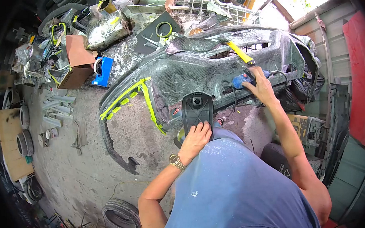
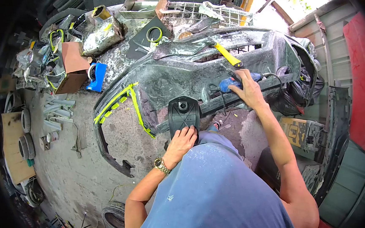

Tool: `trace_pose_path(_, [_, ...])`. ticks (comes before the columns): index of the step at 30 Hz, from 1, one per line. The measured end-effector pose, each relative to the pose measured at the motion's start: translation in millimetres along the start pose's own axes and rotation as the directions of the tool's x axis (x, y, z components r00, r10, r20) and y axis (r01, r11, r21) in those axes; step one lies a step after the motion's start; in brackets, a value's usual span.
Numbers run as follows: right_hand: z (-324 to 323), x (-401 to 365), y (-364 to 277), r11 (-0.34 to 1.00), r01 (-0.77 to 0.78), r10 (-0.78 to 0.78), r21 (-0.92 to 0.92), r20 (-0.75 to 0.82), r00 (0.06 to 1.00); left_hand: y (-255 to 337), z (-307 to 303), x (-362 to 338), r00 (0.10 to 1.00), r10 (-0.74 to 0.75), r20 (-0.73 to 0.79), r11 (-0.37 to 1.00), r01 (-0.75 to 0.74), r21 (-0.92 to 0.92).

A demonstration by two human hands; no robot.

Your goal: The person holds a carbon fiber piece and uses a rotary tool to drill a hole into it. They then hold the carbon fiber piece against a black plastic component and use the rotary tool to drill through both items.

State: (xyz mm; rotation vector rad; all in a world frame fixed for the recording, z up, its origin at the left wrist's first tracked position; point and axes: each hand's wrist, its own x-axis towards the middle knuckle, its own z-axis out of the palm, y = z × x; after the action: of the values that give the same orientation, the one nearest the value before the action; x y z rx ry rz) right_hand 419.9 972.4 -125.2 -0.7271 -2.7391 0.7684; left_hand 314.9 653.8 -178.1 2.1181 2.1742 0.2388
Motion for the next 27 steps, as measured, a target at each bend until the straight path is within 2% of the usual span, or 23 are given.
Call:
trace_pose_path(1, [-5,-2,-16,0.997,-0.079,0.079,-0.002,-0.036,0.996,0,-2,3,0.998,0.027,0.055,0.999,-0.028,0.021])
trace_pose_path(2, [-10,-6,-27,0.999,-0.046,0.046,0.009,-0.026,0.999,0,-3,5,0.997,0.053,-0.058,0.997,-0.05,0.061])
trace_pose_path(3, [-12,-9,-37,0.999,-0.043,0.043,0.002,-0.018,0.999,1,-4,5,0.997,0.047,-0.062,0.998,-0.043,0.053])
trace_pose_path(4, [-12,-13,-47,0.983,0.166,-0.161,-0.08,0.073,0.984,2,-5,6,0.996,0.066,-0.053,0.996,-0.063,0.061])
trace_pose_path(5, [-13,-15,-59,0.917,0.373,-0.348,-0.14,0.175,0.921,1,-5,8,0.995,0.089,-0.045,0.994,-0.085,0.07])
trace_pose_path(6, [-14,-14,-83,0.958,0.239,-0.167,-0.161,0.363,0.917,2,-3,8,0.994,0.095,-0.048,0.994,-0.092,0.065])
trace_pose_path(7, [-15,-14,-101,0.972,0.104,0.022,-0.209,0.527,0.849,4,-1,10,0.996,0.085,-0.038,0.994,-0.082,0.078])
trace_pose_path(8, [1,-21,-89,0.97,0.211,-0.135,-0.117,0.464,0.875,6,1,11,0.997,0.074,-0.028,0.993,-0.071,0.091])
trace_pose_path(9, [0,-19,-95,0.971,0.207,-0.128,-0.123,0.465,0.876,7,4,12,0.996,0.078,-0.031,0.993,-0.076,0.086])
trace_pose_path(11, [-1,-12,-113,0.955,0.223,-0.077,-0.196,0.562,0.823,10,9,12,0.996,0.059,-0.067,0.996,-0.054,0.077])
trace_pose_path(15, [0,-1,-123,0.93,0.253,-0.064,-0.268,0.559,0.827,12,9,14,0.992,0.074,-0.102,0.993,-0.063,0.101])
trace_pose_path(19, [8,12,-133,0.894,0.327,-0.084,-0.307,0.601,0.795,14,3,18,0.995,0.075,-0.072,0.991,-0.066,0.115])
trace_pose_path(24, [20,25,-139,0.871,0.335,0.012,-0.358,0.699,0.715,16,0,20,0.996,0.07,-0.06,0.992,-0.063,0.113])
trace_pose_path(27, [29,25,-135,0.847,0.397,-0.036,-0.355,0.706,0.708,16,0,20,0.996,0.072,-0.059,0.993,-0.067,0.095])
